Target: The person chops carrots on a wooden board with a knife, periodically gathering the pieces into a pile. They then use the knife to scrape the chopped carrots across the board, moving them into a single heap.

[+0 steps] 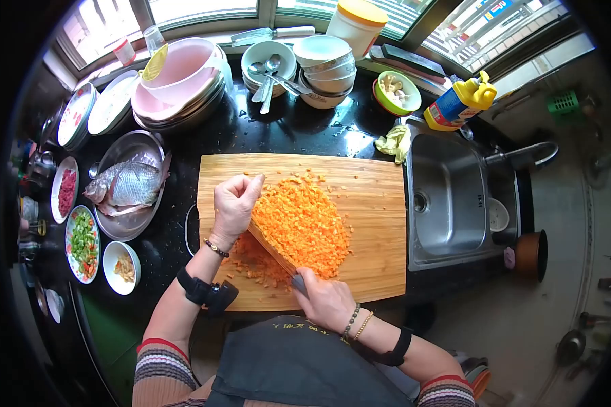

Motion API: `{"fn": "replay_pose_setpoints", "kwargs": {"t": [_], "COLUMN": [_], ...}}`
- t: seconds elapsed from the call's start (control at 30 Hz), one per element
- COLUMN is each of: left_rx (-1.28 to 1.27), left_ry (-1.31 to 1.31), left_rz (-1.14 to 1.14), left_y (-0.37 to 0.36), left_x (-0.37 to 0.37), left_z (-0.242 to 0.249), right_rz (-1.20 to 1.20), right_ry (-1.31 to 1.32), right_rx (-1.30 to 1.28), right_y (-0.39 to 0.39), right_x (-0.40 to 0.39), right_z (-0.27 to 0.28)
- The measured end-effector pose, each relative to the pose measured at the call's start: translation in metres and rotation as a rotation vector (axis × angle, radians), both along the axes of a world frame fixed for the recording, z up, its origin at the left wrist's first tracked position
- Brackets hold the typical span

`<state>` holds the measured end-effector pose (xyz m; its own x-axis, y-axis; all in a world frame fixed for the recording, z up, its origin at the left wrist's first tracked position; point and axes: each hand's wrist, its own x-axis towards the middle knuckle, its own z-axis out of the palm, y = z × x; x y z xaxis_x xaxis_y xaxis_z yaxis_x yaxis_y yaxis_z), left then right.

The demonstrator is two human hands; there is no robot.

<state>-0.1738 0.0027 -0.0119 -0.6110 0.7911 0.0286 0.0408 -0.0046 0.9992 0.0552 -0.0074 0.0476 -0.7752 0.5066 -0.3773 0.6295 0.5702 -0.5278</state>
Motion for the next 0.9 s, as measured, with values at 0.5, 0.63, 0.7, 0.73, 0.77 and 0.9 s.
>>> {"fn": "replay_pose_setpoints", "kwargs": {"t": [0.5, 0.63, 0.7, 0.73, 0.77, 0.9], "left_rx": [0.078, 0.068, 0.055, 0.031, 0.03, 0.088], "left_ry": [-0.065, -0.064, -0.07, -0.059, -0.063, -0.054], "left_rz": [0.093, 0.087, 0.081, 0.071, 0.072, 0.082], "left_y": [-0.004, -0.008, -0.01, -0.013, -0.011, -0.008], "left_x": [-0.01, -0.015, -0.013, -0.01, -0.008, -0.013], "left_z": [0.009, 0.01, -0.006, 0.001, 0.003, 0.005], "right_rz": [0.048, 0.04, 0.049, 0.035, 0.022, 0.028], "right_ry": [0.013, -0.053, -0.085, -0.023, 0.035, 0.013], "right_rx": [0.031, -0.019, -0.006, 0.01, 0.023, 0.037], "right_y": [-0.002, -0.01, -0.011, -0.011, -0.012, -0.009], "right_x": [-0.011, -0.023, -0.02, -0.014, -0.008, -0.017], "right_z": [0.016, 0.046, 0.022, 0.007, -0.002, 0.018]}}
